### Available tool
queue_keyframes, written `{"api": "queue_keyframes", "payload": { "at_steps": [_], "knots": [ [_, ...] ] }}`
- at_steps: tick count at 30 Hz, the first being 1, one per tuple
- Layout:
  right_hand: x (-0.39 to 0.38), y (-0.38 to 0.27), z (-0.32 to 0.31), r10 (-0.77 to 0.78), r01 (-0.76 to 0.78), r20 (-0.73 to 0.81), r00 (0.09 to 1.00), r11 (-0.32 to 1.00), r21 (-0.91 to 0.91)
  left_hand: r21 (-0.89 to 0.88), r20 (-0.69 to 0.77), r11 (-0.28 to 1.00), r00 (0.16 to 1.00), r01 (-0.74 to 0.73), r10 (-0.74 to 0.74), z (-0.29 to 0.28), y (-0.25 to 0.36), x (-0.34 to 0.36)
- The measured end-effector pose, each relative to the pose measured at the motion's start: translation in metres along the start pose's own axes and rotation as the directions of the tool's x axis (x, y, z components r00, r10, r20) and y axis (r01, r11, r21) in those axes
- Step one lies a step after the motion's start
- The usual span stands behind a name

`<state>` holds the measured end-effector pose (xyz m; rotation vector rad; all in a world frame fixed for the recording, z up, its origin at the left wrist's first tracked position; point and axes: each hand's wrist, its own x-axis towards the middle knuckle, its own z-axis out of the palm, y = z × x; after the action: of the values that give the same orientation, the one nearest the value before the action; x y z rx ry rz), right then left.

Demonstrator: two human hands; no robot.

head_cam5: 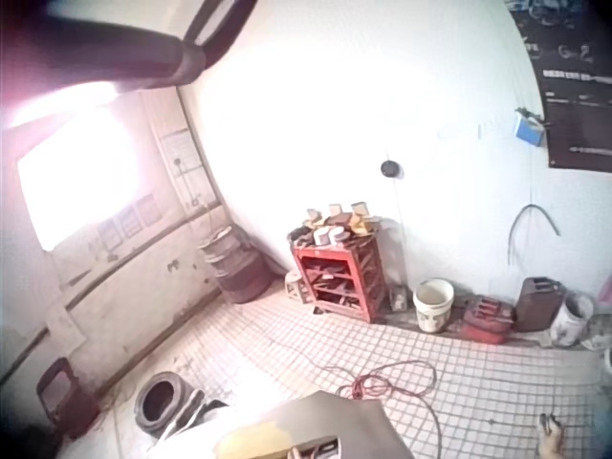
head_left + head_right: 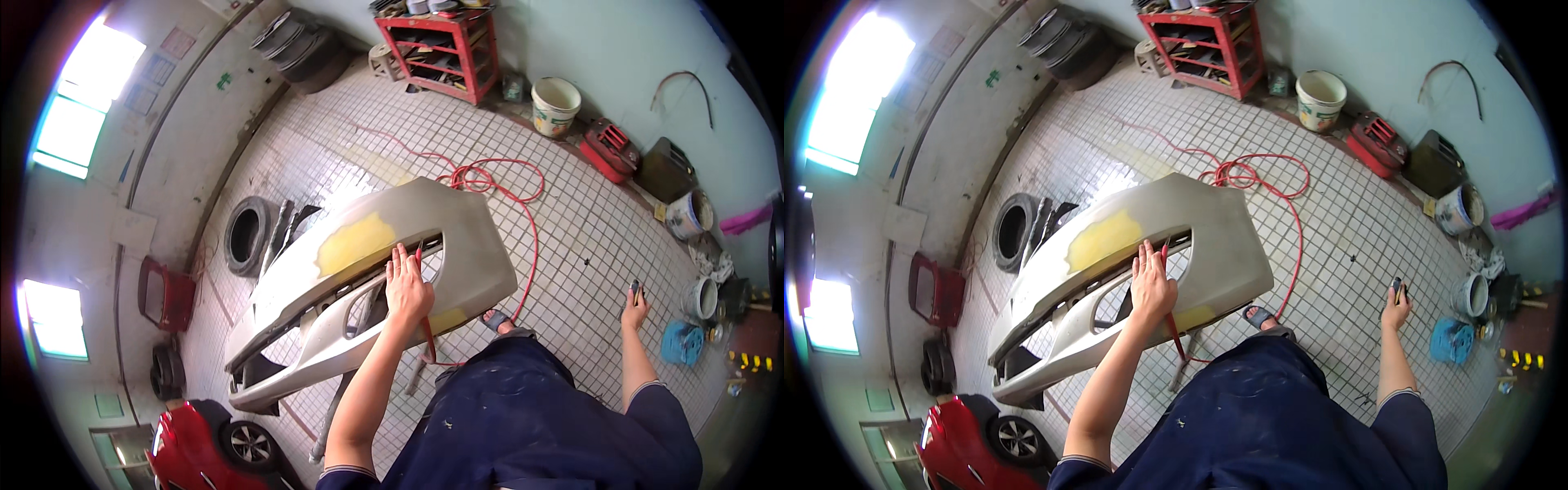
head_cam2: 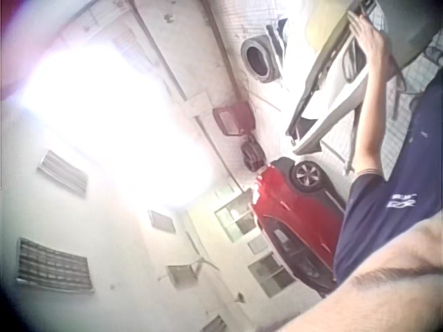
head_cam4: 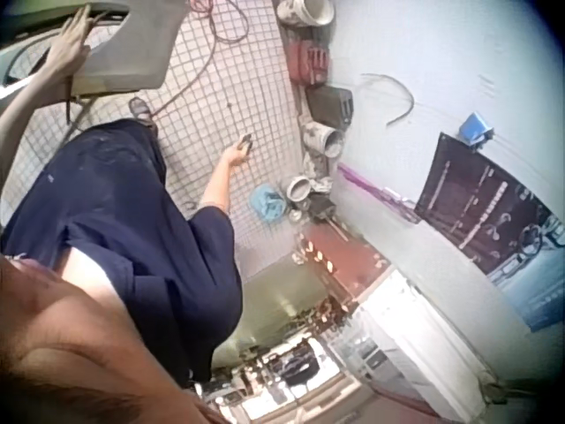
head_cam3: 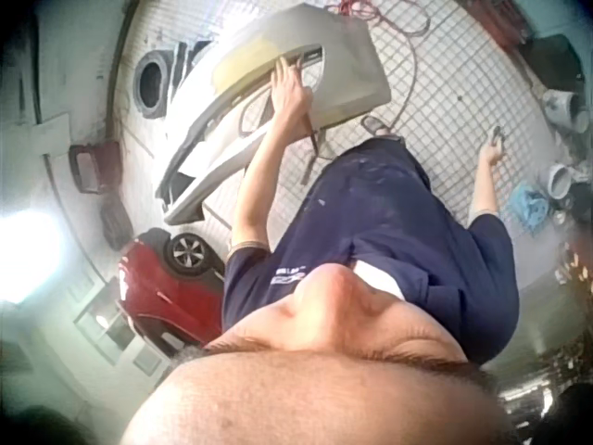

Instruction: The person uses a sanding block to manually sand the surface of a car bumper mounted on a stand. They repeatedly rub the sanding block over the yellow primer areas and the edges of the bumper to smooth the surface.

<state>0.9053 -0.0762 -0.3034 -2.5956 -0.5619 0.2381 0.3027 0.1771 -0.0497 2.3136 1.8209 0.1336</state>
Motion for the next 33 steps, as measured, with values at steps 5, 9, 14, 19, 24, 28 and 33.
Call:
{"api": "queue_keyframes", "payload": {
  "at_steps": [5, 9, 14, 19, 24, 28, 33],
  "knots": [
    [-0.048, 0.049, -0.026, -0.01, 0.011, -0.007, 1.0, 0.991, 0.133, 0.095, 0.109, 0.995, 0.994, -0.011, 0.0, -0.006, 0.012, 0.011],
    [-0.098, 0.111, -0.049, 0.131, -0.129, -0.001, 0.991, 0.981, 0.143, 0.107, 0.095, 0.993, 0.994, 0.04, -0.051, -0.028, 0.002, -0.003],
    [-0.18, 0.169, -0.092, 0.317, -0.287, -0.066, 0.946, 0.916, 0.279, 0.07, 0.06, 0.995, 0.996, 0.065, -0.07, -0.049, -0.019, -0.021],
    [-0.235, 0.222, -0.143, 0.641, -0.521, -0.066, 0.764, 0.675, 0.522, -0.023, -0.002, 0.997, 0.997, 0.074, -0.074, -0.055, -0.045, -0.036],
    [-0.288, 0.263, -0.201, 0.775, -0.546, -0.08, 0.627, 0.509, 0.666, -0.133, -0.078, 0.985, 0.99, 0.11, -0.121, -0.07, -0.073, -0.058],
    [-0.287, 0.291, -0.225, 0.769, -0.476, -0.036, 0.638, 0.43, 0.767, -0.183, -0.123, 0.976, 0.982, 0.119, -0.143, -0.082, -0.107, -0.079],
    [-0.218, 0.216, -0.207, 0.66, -0.495, 0.038, 0.75, 0.523, 0.694, -0.28, -0.153, 0.96, 0.986, 0.017, -0.062, -0.129, -0.166, -0.112]
  ]
}}
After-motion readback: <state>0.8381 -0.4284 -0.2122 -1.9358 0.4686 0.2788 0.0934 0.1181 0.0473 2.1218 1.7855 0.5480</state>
